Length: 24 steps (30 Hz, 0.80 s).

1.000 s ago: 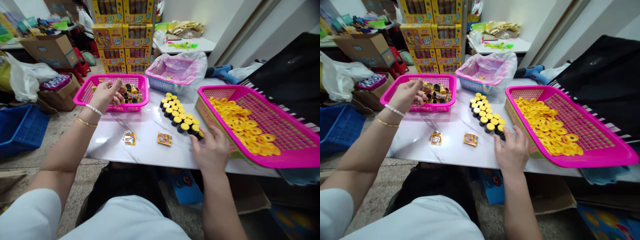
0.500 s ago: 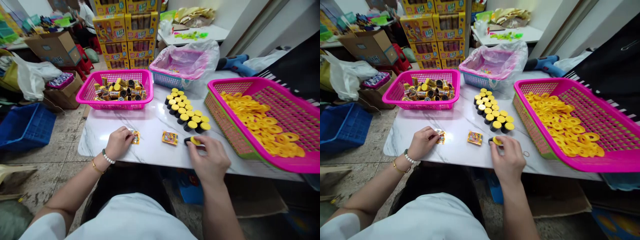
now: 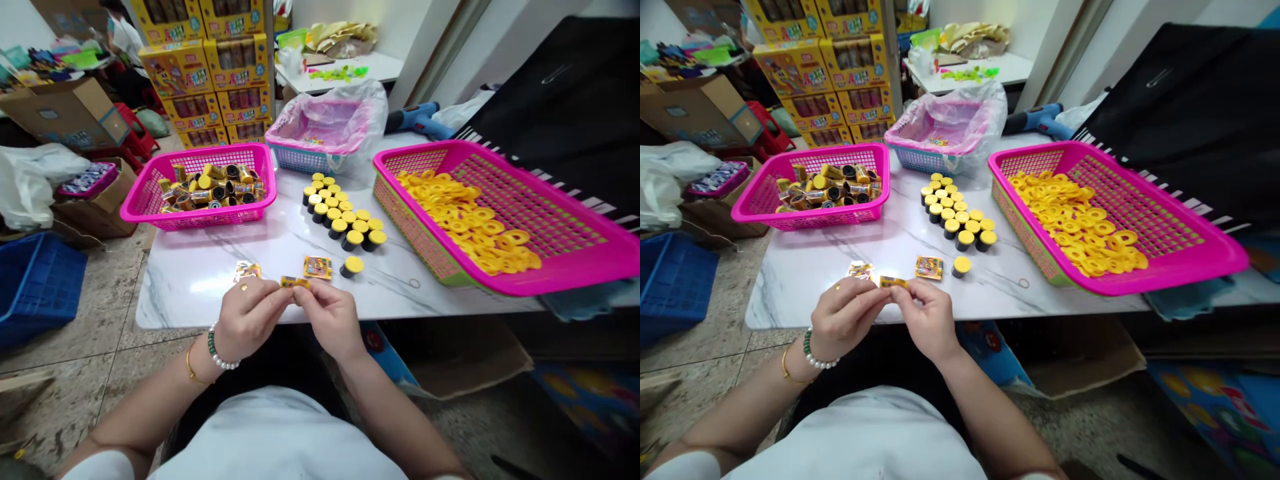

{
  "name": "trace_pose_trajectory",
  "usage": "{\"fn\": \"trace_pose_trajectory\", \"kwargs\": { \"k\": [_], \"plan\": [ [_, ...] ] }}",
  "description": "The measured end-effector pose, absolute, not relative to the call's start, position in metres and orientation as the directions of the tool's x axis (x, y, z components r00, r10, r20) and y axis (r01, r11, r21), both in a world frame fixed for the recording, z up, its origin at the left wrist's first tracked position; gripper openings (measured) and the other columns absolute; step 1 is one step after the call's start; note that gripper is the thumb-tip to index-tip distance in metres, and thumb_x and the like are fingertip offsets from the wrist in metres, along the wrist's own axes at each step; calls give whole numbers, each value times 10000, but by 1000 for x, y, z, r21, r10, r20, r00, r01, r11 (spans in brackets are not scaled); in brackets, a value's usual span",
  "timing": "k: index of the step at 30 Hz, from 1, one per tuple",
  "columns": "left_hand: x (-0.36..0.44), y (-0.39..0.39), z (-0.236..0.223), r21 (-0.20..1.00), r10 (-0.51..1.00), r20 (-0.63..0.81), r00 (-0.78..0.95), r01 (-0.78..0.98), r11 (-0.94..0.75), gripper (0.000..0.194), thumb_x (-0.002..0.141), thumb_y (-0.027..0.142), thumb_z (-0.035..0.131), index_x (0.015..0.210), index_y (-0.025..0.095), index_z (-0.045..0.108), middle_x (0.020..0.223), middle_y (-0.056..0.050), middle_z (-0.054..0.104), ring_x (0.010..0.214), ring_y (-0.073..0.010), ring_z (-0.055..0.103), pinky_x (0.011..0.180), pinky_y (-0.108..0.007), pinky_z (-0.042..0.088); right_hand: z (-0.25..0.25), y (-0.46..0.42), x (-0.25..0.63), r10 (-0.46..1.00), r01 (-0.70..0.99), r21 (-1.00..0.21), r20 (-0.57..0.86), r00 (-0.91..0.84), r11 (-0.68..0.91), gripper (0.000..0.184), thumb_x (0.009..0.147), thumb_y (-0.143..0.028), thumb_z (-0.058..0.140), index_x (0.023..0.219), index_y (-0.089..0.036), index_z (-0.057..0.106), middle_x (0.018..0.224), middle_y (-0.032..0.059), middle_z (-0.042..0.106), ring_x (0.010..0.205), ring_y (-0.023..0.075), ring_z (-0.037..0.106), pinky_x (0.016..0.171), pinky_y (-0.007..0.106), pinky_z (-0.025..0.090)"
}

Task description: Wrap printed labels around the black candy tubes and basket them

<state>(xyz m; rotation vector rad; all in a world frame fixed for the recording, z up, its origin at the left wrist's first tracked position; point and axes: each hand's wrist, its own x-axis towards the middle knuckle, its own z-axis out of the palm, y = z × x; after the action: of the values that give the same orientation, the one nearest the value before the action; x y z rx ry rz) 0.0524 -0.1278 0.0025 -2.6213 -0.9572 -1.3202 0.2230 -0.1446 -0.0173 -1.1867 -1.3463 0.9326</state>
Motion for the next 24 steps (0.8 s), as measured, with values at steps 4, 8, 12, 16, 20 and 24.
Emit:
{"fn": "trace_pose_trajectory", "kwargs": {
  "k": [4,8,12,16,20,24],
  "plan": [
    [56,-139,4,603,746,648,154,496,-626,134,856,131,705,964,206,679,851,-43,689,729,-148,624,646,-264,494,-28,-138,220,970,39,-995,94,226,88,465,916,-513,621,587,-186,584,578,-2,579,553,121,487,533,257,424],
    [61,-147,4,847,911,412,23,358,-392,159,929,215,633,777,196,679,696,-11,624,634,-127,540,589,-259,419,-28,-144,214,976,-19,-996,78,206,83,496,927,-603,564,690,-184,680,619,27,644,564,148,561,521,270,485],
    [69,-149,5,896,933,359,-22,289,-338,174,924,255,652,774,191,713,683,-13,624,635,-125,539,586,-257,416,-29,-148,210,979,-25,-994,96,182,103,500,955,-587,531,706,-184,691,641,34,659,580,159,605,541,284,526],
    [74,-148,10,862,908,418,7,311,-399,83,892,240,699,854,207,764,740,-29,692,667,-132,586,626,-264,456,-35,-149,213,964,110,-977,199,178,181,478,999,-492,503,656,-186,638,633,23,611,607,154,593,572,281,494],
    [77,-146,8,832,906,421,47,379,-406,77,808,274,791,855,213,781,693,-19,668,555,-109,517,522,-250,424,-39,-149,214,930,276,-917,336,151,287,436,1019,-407,484,646,-204,582,621,15,567,594,147,535,574,286,432],
    [75,-145,1,847,919,394,31,376,-375,50,787,254,800,803,214,775,763,-34,699,599,-117,571,559,-249,471,-42,-147,210,883,403,-825,462,80,395,390,1028,-312,456,651,-224,500,639,18,539,603,152,507,584,291,400]
  ]
}}
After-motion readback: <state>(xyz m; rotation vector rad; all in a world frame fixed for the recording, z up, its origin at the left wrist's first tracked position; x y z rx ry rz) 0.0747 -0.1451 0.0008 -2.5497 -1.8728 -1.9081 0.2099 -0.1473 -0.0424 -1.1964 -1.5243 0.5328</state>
